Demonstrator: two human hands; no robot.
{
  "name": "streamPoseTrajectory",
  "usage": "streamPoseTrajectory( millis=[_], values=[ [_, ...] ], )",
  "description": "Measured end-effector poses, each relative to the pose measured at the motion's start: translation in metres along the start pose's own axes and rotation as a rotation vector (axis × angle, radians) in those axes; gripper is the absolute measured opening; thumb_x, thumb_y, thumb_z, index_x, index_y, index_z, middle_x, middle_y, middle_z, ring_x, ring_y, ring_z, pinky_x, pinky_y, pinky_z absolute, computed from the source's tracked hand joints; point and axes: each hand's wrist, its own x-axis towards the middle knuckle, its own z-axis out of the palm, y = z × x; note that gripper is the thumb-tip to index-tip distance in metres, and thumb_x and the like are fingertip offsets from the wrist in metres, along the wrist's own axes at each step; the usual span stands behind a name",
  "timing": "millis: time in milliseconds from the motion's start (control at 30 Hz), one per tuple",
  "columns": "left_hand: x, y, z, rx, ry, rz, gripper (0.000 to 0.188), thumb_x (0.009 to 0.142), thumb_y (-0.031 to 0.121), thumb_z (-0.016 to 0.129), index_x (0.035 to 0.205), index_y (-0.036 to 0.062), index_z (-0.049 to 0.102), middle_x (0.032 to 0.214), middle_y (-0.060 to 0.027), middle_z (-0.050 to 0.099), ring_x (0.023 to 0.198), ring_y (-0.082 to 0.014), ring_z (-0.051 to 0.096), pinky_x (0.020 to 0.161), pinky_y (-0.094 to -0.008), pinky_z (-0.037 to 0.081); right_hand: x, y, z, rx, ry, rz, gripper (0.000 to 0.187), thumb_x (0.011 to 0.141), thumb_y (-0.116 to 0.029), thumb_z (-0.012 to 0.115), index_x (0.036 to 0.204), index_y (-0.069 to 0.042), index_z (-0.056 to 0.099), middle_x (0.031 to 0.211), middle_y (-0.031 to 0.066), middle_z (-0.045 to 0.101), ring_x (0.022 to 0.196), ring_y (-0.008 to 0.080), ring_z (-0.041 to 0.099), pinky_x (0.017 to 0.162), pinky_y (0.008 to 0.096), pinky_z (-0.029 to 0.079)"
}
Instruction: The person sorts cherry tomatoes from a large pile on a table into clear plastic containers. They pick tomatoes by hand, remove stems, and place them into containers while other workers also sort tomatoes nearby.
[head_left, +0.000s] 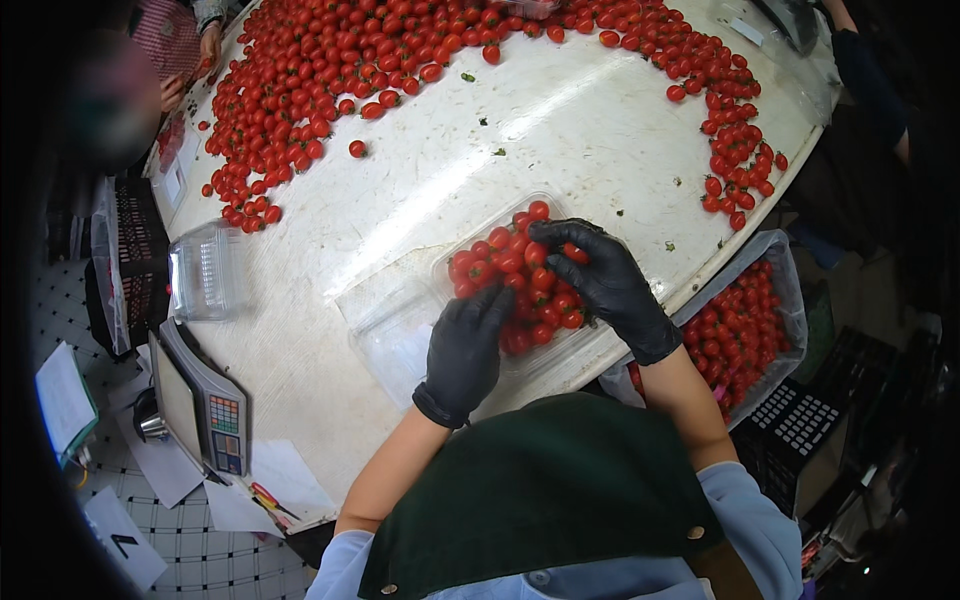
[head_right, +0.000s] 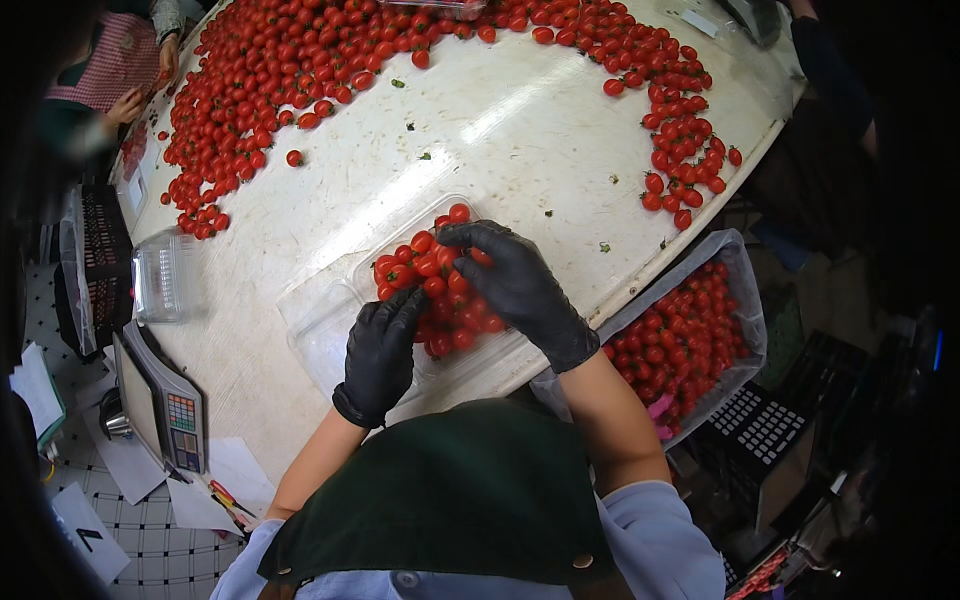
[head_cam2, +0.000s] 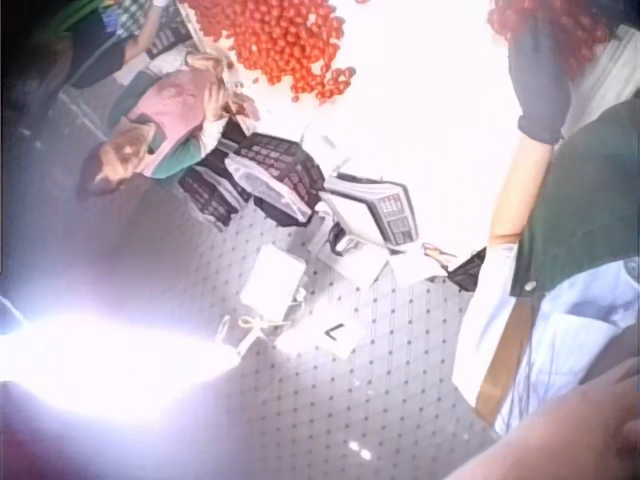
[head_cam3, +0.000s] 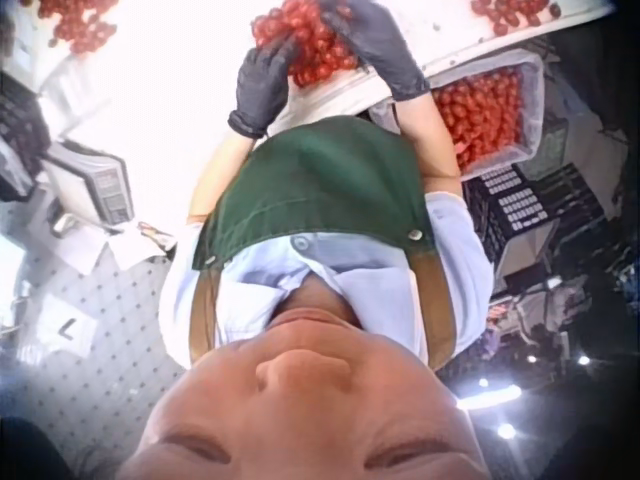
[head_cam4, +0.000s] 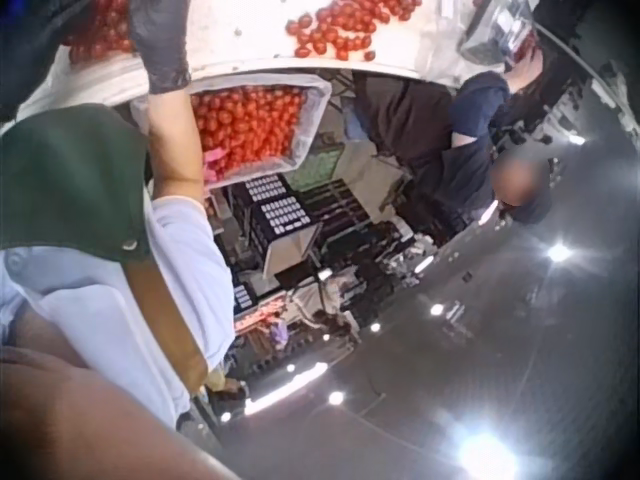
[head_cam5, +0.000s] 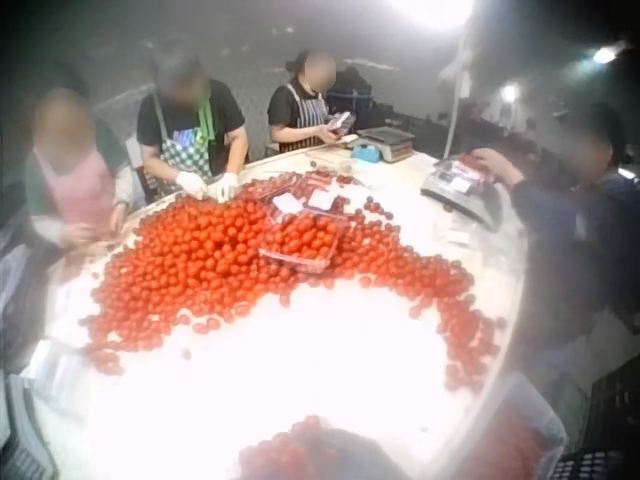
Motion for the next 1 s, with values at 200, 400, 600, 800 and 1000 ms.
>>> streamPoseTrajectory(
  millis=[200,400,600,800,1000],
  values=[
    [-0.012,0.001,-0.002,-0.238,0.120,-0.123,0.046,0.075,-0.010,0.055,0.117,0.0068,0.056,0.107,-0.0138,0.060,0.092,-0.0295,0.057,0.078,-0.0357,0.048,-0.024,-0.009,-0.008,0.520,0.329,0.240,0.025,0.088,-0.007,0.059,0.111,-0.002,0.054,0.105,0.0081,0.062,0.096,0.0129,0.059,0.079,0.0272,0.049],
    [0.003,0.010,-0.005,-0.261,0.128,0.060,0.046,0.075,-0.007,0.061,0.118,0.0058,0.054,0.114,-0.0169,0.055,0.102,-0.0322,0.056,0.083,-0.0365,0.049,-0.062,-0.035,-0.006,0.814,0.090,0.539,0.034,0.089,-0.013,0.058,0.121,-0.006,0.049,0.114,0.0076,0.058,0.096,0.0155,0.060,0.071,0.0285,0.051],
    [0.010,0.039,-0.009,-0.380,-0.093,0.090,0.048,0.078,0.007,0.064,0.124,0.0064,0.050,0.109,-0.0174,0.051,0.092,-0.0347,0.056,0.074,-0.0401,0.048,-0.096,-0.034,-0.002,0.709,0.151,0.683,0.032,0.084,-0.012,0.062,0.113,-0.001,0.053,0.090,0.0062,0.060,0.071,0.0130,0.058,0.060,0.0257,0.048],
    [0.046,-0.002,-0.004,-0.275,0.115,0.054,0.043,0.078,0.002,0.053,0.121,0.0063,0.052,0.117,-0.0192,0.049,0.109,-0.0337,0.047,0.091,-0.0415,0.040,-0.154,-0.042,-0.091,0.063,0.575,0.527,0.023,0.081,-0.008,0.063,0.104,-0.004,0.058,0.086,0.0043,0.059,0.071,0.0101,0.057,0.062,0.0237,0.048],
    [0.054,0.029,0.006,0.120,-0.019,0.420,0.038,0.073,0.011,0.058,0.111,0.0103,0.056,0.106,-0.0127,0.056,0.090,-0.0309,0.054,0.077,-0.0398,0.044,-0.222,-0.011,-0.148,-0.827,0.340,0.472,0.030,0.081,-0.006,0.059,0.111,-0.003,0.059,0.103,0.0088,0.063,0.094,0.0246,0.061,0.083,0.0333,0.047]
  ],
)
